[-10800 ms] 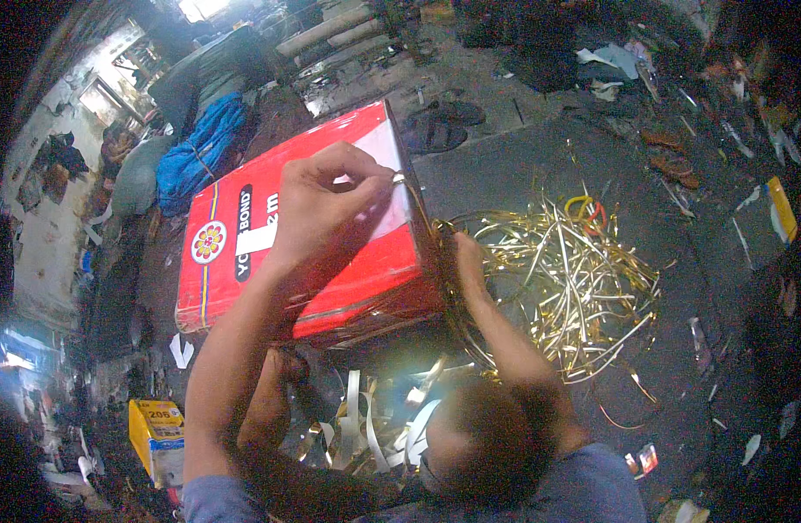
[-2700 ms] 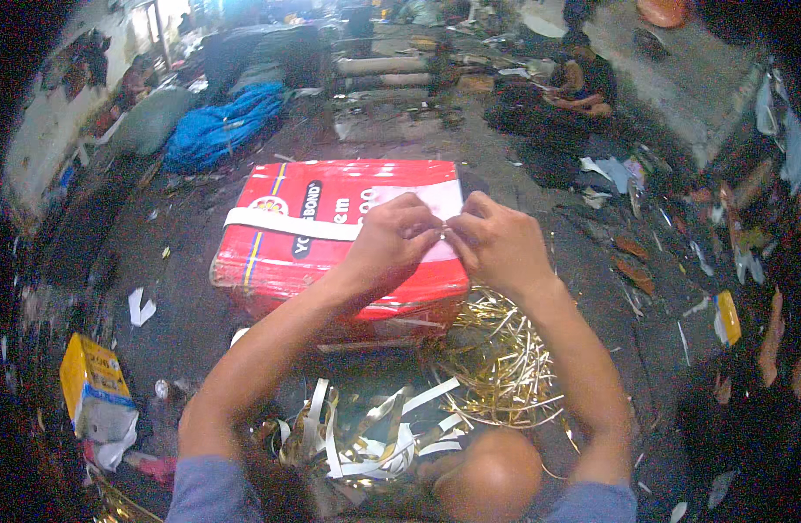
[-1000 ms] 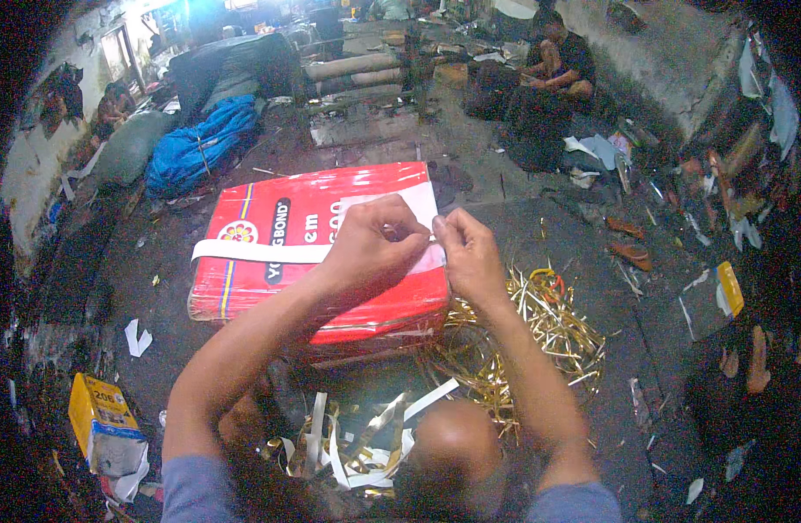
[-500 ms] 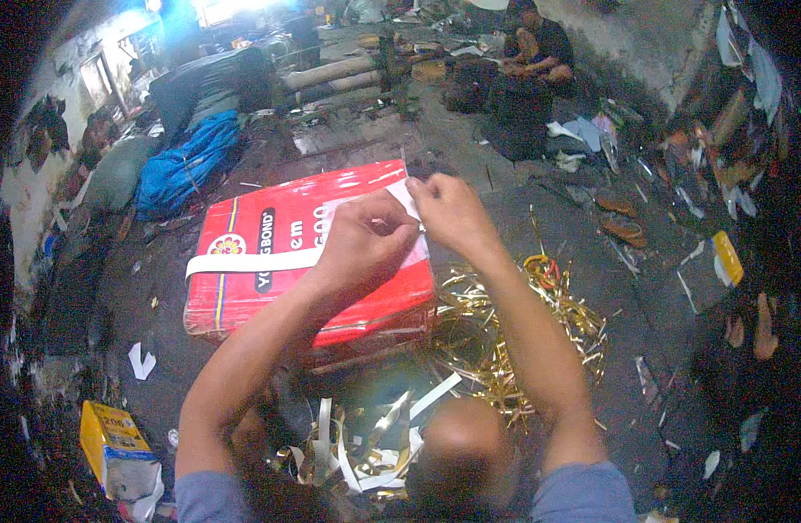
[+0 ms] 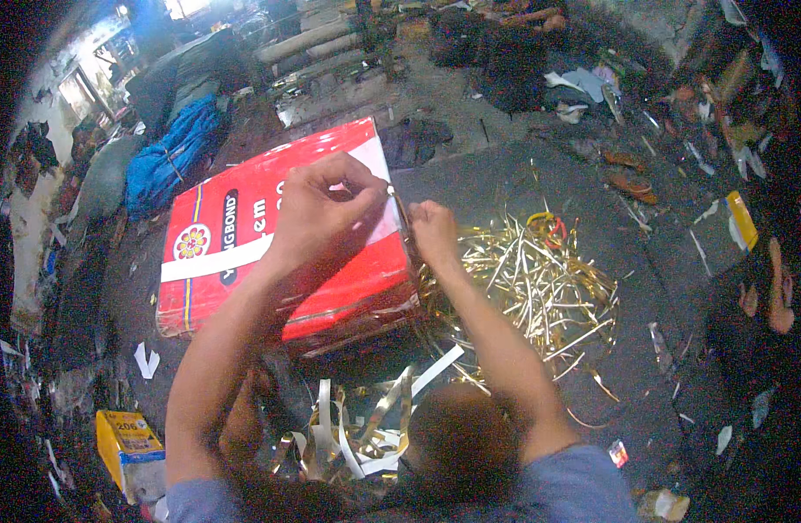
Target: The person wraps a red cardboard box with a white ribbon, repeatedly folding and tucking the ribbon around the box edges. The person adjusts the ribbon and secures it by hand while sitting on the floor.
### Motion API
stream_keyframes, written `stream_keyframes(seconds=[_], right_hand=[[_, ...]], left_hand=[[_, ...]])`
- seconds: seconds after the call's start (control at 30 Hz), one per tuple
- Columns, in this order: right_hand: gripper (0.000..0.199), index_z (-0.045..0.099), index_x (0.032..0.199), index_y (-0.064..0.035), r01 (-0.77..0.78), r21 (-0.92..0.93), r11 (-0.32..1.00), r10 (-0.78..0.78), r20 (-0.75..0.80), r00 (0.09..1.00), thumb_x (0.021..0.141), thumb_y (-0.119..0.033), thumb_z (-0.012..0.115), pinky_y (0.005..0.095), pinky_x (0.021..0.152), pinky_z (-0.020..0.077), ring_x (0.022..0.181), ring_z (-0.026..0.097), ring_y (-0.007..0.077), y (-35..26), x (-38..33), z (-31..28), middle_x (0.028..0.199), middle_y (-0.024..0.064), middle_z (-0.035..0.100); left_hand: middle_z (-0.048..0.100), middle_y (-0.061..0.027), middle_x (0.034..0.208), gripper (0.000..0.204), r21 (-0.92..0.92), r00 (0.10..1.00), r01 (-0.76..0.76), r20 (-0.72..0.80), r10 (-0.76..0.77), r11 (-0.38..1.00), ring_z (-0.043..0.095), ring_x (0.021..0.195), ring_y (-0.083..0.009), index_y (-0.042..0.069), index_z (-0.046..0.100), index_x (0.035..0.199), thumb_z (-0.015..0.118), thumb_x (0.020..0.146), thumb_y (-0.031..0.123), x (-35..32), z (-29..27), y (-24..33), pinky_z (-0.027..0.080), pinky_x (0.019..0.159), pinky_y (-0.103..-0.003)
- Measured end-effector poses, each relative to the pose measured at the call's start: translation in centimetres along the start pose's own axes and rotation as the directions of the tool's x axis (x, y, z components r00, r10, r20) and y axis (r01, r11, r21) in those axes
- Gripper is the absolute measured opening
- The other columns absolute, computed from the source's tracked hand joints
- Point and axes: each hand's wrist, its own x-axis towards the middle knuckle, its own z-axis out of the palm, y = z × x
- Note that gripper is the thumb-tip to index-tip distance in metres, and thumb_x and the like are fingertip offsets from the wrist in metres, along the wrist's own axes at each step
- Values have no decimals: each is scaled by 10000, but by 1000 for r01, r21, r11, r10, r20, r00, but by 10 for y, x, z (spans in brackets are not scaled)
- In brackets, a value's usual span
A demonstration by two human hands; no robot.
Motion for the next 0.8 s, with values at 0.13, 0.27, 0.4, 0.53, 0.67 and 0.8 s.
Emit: stream_keyframes(seconds=[0.13,0.27,0.4,0.53,0.67,0.8], right_hand=[[276,702,916,39,-59,-41,997,59,0,998,988,-212,610,473,753,502,822,681,408,21,-18,6,877,273,689],[285,703,909,26,-119,-11,993,118,-35,992,985,-234,616,502,752,494,811,673,414,64,-29,19,872,266,691],[294,719,923,7,-238,-131,962,242,18,970,965,-271,633,505,768,508,834,682,431,111,-33,32,867,256,698],[215,730,878,-17,-179,-362,915,197,13,980,890,-221,661,507,751,537,821,695,416,183,-54,39,846,237,701],[141,748,816,-27,-98,-427,899,111,7,994,822,-135,658,527,737,555,829,708,411,206,-77,48,845,219,713],[148,751,824,-17,-72,-495,866,104,38,994,830,-118,642,532,755,562,859,712,421,236,-96,52,896,221,725]], left_hand=[[762,-52,805,48,5,999,45,-4,-45,999,687,728,-95,22,787,846,770,846,67,-2,-1,2,553,673,-264],[763,-45,817,48,-5,1000,25,4,-25,1000,679,724,-87,22,782,848,775,849,70,0,0,0,550,674,-259],[758,-40,822,41,47,999,42,4,-42,998,677,738,-84,22,779,847,780,849,63,-2,-2,3,549,679,-256],[752,-39,836,24,-2,998,67,-3,-67,998,675,750,-82,29,781,850,783,849,52,-1,2,3,548,682,-253],[746,-34,853,25,120,998,-52,39,47,991,675,761,-82,22,781,858,783,850,46,-1,-1,1,549,684,-251],[743,-41,866,17,61,999,28,19,-29,998,676,767,-82,20,783,857,780,848,34,-4,-2,7,549,687,-250]])
